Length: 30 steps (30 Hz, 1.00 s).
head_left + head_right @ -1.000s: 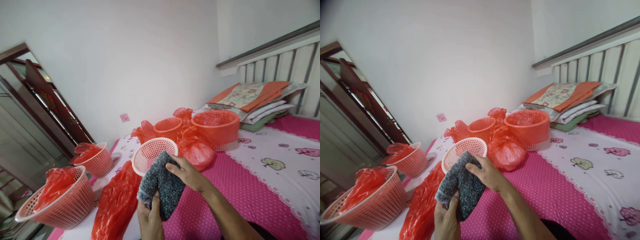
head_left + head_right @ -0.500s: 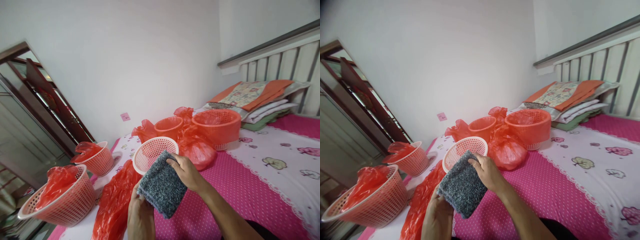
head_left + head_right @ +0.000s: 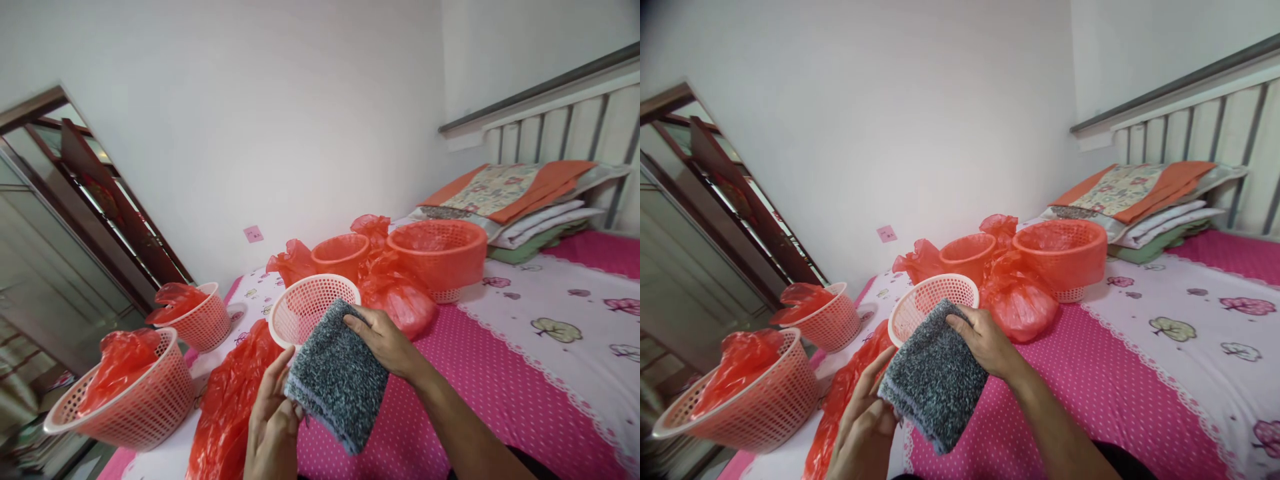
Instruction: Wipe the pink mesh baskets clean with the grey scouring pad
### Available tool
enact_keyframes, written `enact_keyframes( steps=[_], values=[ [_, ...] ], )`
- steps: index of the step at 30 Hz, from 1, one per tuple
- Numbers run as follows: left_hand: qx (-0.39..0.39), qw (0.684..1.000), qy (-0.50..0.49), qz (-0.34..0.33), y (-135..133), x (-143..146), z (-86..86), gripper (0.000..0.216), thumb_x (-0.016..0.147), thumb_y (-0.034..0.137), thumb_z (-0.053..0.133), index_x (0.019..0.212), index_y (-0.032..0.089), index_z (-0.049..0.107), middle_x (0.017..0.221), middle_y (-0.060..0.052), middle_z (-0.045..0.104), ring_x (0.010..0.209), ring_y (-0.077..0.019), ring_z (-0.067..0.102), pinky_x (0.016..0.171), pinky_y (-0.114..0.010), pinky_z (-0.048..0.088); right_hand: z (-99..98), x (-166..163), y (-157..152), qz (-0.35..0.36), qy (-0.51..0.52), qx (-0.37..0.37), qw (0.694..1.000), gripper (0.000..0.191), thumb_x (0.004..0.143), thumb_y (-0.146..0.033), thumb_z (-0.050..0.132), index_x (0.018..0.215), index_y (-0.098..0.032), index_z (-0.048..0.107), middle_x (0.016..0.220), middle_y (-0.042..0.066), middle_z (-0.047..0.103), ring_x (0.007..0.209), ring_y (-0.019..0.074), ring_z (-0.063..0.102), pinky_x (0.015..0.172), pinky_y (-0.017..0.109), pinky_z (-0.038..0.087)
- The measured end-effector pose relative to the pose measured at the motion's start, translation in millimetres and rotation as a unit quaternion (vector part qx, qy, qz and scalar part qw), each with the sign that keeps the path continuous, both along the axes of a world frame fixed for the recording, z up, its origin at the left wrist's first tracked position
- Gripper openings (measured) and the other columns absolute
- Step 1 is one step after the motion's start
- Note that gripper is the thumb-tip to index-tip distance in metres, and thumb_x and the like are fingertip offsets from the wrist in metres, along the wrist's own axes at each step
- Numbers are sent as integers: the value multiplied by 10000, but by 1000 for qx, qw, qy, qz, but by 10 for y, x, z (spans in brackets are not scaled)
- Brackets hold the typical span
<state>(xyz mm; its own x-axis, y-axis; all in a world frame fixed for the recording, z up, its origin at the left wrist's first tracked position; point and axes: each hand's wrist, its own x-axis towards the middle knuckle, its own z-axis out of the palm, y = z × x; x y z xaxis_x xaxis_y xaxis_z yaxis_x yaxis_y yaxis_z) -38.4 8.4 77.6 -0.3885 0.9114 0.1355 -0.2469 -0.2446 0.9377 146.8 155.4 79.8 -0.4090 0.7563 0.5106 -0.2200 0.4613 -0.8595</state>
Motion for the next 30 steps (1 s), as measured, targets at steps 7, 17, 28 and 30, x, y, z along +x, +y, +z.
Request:
enact_keyframes(
  steps=[7, 17, 28, 30],
  values=[
    [10, 1000, 16, 14, 25, 101, 41, 667, 706, 476, 982, 1295, 223, 796, 1396, -167, 790, 1346, -375, 698, 1109, -418, 572, 8, 1, 1, 8, -2, 1, 1000, 518, 1008, -714, 601, 920, -223, 739, 894, 27, 725, 805, 214, 618, 776, 342, 512],
    [30, 972, 106, 208, 32, 163, -98, 447, 894, 594, 797, 1215, 289, 859, 1329, -61, 845, 1357, -299, 708, 1274, -405, 454, 9, -16, -19, -19, -15, 28, 999, 492, 1043, -668, 564, 1001, -226, 775, 919, 27, 746, 869, 234, 646, 804, 346, 505],
    [28, 977, 123, 174, -32, 36, -96, 506, 814, 623, 863, 1186, 280, 859, 1205, -99, 868, 1163, -309, 771, 988, -381, 621, 15, 263, 82, 9, 21, -53, 998, 455, 868, -657, 821, 990, -220, 801, 957, 43, 789, 914, 240, 718, 837, 355, 574],
    [33, 981, 113, 155, -167, 19, -53, 485, 755, 622, 897, 1105, 286, 877, 1036, -108, 878, 1032, -341, 789, 872, -424, 653, -49, 355, 199, -101, 100, -97, 985, 450, 825, -641, 866, 966, -219, 799, 930, 40, 793, 888, 237, 723, 838, 358, 586]
  ],
)
